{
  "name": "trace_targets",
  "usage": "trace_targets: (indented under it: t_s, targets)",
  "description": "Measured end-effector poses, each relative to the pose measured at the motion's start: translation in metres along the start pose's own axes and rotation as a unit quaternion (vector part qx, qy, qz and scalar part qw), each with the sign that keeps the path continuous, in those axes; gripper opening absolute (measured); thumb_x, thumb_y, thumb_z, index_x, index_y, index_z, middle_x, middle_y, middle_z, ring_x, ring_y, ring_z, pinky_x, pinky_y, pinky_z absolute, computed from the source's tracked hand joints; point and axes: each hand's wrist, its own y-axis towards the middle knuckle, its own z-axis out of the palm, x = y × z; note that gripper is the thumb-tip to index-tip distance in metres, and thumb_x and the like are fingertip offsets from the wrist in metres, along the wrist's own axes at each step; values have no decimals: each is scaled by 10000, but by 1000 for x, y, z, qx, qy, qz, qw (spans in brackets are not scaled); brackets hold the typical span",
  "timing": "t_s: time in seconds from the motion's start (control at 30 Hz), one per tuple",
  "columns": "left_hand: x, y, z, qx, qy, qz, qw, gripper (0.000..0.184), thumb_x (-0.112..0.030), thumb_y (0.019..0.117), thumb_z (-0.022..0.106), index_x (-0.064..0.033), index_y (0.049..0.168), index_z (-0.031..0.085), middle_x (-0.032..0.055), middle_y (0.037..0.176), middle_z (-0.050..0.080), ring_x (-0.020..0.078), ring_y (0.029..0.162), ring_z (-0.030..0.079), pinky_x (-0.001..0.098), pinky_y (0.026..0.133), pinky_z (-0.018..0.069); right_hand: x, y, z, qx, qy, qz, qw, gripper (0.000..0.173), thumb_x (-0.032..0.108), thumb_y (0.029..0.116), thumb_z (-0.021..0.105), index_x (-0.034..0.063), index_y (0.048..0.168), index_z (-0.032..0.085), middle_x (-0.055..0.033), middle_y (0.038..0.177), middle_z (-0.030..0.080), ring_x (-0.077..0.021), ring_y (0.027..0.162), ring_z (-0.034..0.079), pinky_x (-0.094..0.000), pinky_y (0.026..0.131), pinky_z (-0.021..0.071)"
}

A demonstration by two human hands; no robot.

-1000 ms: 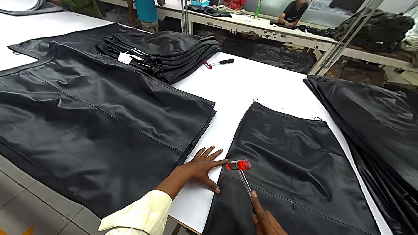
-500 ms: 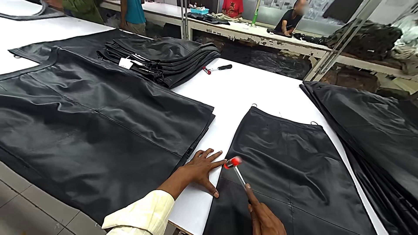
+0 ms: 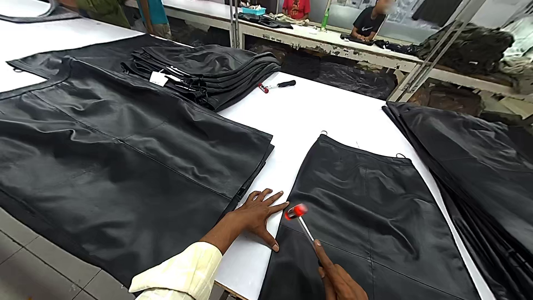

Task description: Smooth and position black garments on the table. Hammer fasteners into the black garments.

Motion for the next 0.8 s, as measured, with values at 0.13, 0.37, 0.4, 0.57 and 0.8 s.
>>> trace_targets:
  t_s: [0.13,0.37,0.4,0.57,0.8]
  targets:
    - [-2,-1,3,-5,-2,-1,1000,1250,-883,597,706,-380,1632,220,-24,1734,68,318,1579,63,618,1200,116,5,-10,10,51,-50,15,997,489,207,1063,441,213,1550,483,-150,854,664,-298,630,646,-461,532,528]
    - [-2,0,2,11,12,-8,1000,1254,-891,602,694,-388,1636,194,-24,1736,34,323,1582,39,626,1201,111,11,-14,8,-8,-36,9,999,475,153,1042,468,142,1513,529,-153,838,651,-278,596,626,-432,500,516]
    - [-3,1,2,7,12,-7,1000,1259,-894,595,695,-387,1635,198,-22,1736,44,321,1582,42,625,1200,111,5,-13,11,33,-57,24,998,493,202,1055,448,215,1546,490,-143,844,659,-288,617,641,-448,525,524]
    - [-5,-2,-3,24,11,-15,1000,1255,-879,608,704,-393,1638,176,-28,1736,27,320,1583,32,622,1201,110,11,-12,6,-32,17,-1,999,456,161,1065,454,96,1511,521,-153,846,657,-271,616,623,-431,519,521]
    - [-4,0,-5,25,13,-16,999,1260,-878,611,705,-373,1640,184,-18,1736,30,319,1584,35,621,1205,101,-2,-15,-8,20,27,31,999,471,262,1090,426,195,1553,476,-141,904,694,-293,707,666,-487,609,551]
